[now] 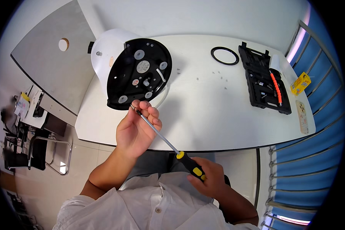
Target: The person uses a screwdriver to fasten screws into the base of a white and black appliance. They repeatedly pick up screws from the table and tighten them into the device, rotating the appliance to access different screw holes.
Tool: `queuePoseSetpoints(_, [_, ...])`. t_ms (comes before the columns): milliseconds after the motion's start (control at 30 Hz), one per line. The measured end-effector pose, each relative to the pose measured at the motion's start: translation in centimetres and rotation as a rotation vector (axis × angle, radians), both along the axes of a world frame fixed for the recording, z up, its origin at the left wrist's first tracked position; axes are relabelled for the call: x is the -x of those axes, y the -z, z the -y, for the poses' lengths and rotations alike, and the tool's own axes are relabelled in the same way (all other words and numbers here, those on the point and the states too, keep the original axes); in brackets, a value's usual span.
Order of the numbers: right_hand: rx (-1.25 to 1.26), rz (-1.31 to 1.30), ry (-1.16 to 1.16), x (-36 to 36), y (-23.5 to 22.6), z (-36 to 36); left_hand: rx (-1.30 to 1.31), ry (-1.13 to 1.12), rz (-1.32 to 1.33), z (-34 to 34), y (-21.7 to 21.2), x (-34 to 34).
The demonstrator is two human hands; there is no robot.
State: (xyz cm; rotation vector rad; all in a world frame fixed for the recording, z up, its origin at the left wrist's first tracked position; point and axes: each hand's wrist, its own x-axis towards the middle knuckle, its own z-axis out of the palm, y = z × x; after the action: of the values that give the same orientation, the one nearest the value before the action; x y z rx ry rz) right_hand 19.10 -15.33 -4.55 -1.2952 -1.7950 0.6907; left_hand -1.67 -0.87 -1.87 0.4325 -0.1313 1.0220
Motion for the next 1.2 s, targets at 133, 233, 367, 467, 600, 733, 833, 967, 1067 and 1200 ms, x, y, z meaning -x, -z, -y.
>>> queuePoseSetpoints(133, [-0.031, 0.035, 0.006, 0.8, -0.1, 0.3, -0.021, 0.002, 0.023, 0.6, 0.1, 0.7])
queuePoseSetpoints(233, [-0.049, 0.048, 0.007, 1.4, -0.3, 0.6, -0.018, 0.008, 0.042, 1.0, 0.0, 1.2])
queuePoseSetpoints(367, [-0.061, 0.07, 0.016, 1.9, -0.4, 0.9, -0.023, 0.012, 0.061, 1.3, 0.1, 1.6])
queuePoseSetpoints(467, [-0.05, 0.083, 0.019, 2.1, -0.4, 1.1, -0.014, 0.024, 0.079, 1.6, 0.2, 2.0])
queuePoseSetpoints(600, [-0.032, 0.083, 0.019, 2.3, -0.5, 1.2, -0.021, 0.05, 0.105, 2.1, -0.1, 2.2])
queuePoseSetpoints(733, [-0.015, 0.074, 0.022, 2.4, -0.5, 1.3, -0.024, 0.062, 0.119, 2.2, 0.0, 2.2])
queuePoseSetpoints(833, [0.009, 0.04, 0.014, 2.5, -0.5, 1.5, -0.034, 0.057, 0.116, 2.3, 0.0, 2.1])
queuePoseSetpoints(967, [0.088, -0.001, 0.008, 2.6, -0.8, 1.5, -0.032, 0.042, 0.1, 2.2, 0.4, 1.7])
queuePoseSetpoints(1067, [0.097, -0.036, 0.012, 2.6, -0.5, 1.7, -0.021, 0.031, 0.073, 2.3, 0.7, 1.5])
queuePoseSetpoints(1200, [0.089, -0.085, 0.007, 2.4, 0.1, 1.9, -0.107, -0.062, -0.039, 1.8, 0.7, 1.7])
